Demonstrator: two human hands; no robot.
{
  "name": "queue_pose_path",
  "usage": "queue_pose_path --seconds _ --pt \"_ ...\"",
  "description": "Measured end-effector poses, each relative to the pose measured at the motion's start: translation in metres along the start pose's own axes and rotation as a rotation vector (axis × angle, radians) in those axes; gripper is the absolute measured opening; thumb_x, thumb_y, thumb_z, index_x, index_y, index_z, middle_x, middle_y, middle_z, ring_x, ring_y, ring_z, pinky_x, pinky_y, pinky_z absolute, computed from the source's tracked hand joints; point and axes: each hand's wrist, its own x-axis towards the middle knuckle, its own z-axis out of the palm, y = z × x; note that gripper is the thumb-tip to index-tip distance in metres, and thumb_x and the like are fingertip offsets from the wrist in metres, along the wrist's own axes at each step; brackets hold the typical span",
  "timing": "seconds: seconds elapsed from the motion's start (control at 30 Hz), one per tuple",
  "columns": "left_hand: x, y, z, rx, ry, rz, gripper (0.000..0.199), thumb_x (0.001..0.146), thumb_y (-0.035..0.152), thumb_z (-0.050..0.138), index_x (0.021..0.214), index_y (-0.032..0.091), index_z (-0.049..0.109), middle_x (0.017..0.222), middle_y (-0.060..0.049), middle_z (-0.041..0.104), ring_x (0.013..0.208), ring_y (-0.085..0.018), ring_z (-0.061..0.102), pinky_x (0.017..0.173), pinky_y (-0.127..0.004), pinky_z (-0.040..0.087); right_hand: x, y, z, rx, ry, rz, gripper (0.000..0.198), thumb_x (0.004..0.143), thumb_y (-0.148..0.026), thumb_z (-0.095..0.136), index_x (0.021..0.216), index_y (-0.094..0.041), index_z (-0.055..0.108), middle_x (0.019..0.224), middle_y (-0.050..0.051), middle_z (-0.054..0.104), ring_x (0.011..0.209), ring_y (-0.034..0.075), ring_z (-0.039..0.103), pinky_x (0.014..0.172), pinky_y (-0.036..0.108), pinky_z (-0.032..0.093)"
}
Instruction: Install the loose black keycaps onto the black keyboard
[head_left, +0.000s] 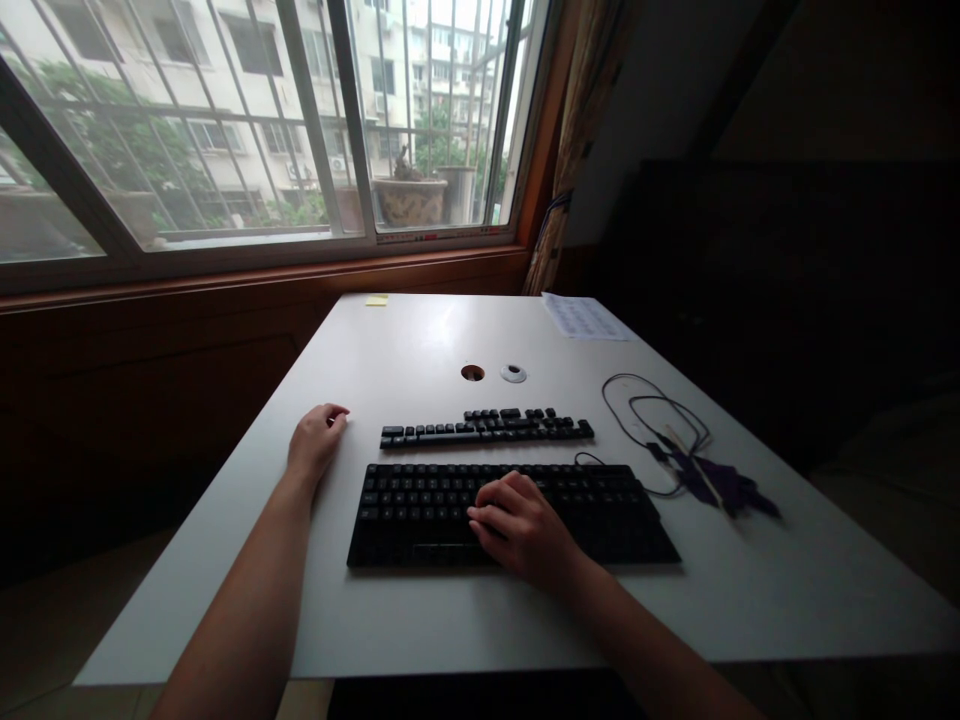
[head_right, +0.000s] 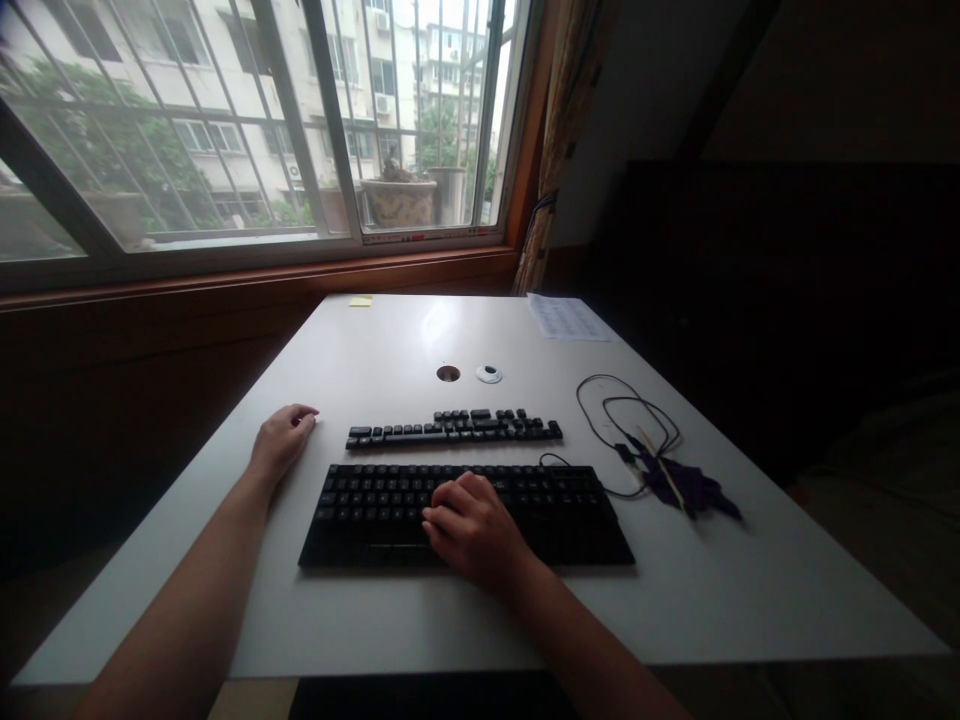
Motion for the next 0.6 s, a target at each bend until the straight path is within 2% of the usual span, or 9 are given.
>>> queue_pose_path --seconds 0.13,0.33,0.43,0.53,0.6 --pt "0.0002 -0.0003 0.0005 -0.003 -0.004 0.004 0.032 0.089 0.038 0.051 0.101 0.021 0.076 0.104 -0.009 0.076 0.095 -0.026 0.069 0.094 -0.038 0.053 0.0007 0.0002 0.0010 -0.027 0.031 0.009 0.005 0.096 -0.022 0.070 0.097 -0.024 0.073 0.105 0.005 0.071 0.102 0.024 0.056 0.093 0.044 0.050" --pt "0.0004 -0.0002 0.0006 -0.003 -0.003 -0.002 0.032 0.089 0.037 0.051 0.100 0.021 0.076 0.104 -0.009 0.076 0.095 -0.026 0.069 0.093 -0.038 0.053 0.0014 0.0019 0.0018 -0.030 0.007 -0.021 0.006 0.095 -0.021 0.069 0.090 -0.023 0.071 0.110 0.006 0.070 0.111 0.026 0.055 0.097 0.045 0.050" --pt "0.0002 0.0001 0.0003 -0.002 -0.004 0.000 0.032 0.089 0.037 0.051 0.100 0.021 0.076 0.104 -0.009 0.076 0.095 -0.026 0.069 0.093 -0.038 0.053 0.0012 0.0005 0.0006 -0.037 0.008 -0.022 0.005 0.095 -0.020 0.068 0.095 -0.023 0.072 0.110 0.007 0.070 0.110 0.026 0.056 0.097 0.046 0.051" --pt "0.0000 0.0002 0.0002 -0.003 -0.005 0.001 0.033 0.089 0.037 0.051 0.101 0.021 0.076 0.104 -0.009 0.076 0.095 -0.026 0.069 0.093 -0.037 0.053 0.0004 -0.0006 -0.0011 -0.020 0.028 -0.001 0.013 0.095 -0.020 0.068 0.105 -0.024 0.074 0.112 0.008 0.069 0.110 0.026 0.057 0.097 0.046 0.053" --pt "0.0000 0.0001 0.0003 -0.003 -0.006 0.000 0.033 0.089 0.038 0.051 0.101 0.021 0.076 0.105 -0.009 0.076 0.095 -0.026 0.069 0.093 -0.037 0.053 0.0000 -0.0009 -0.0022 0.012 0.050 0.014 0.013 0.095 -0.020 0.067 0.105 -0.024 0.075 0.113 0.008 0.068 0.108 0.026 0.057 0.096 0.046 0.054"
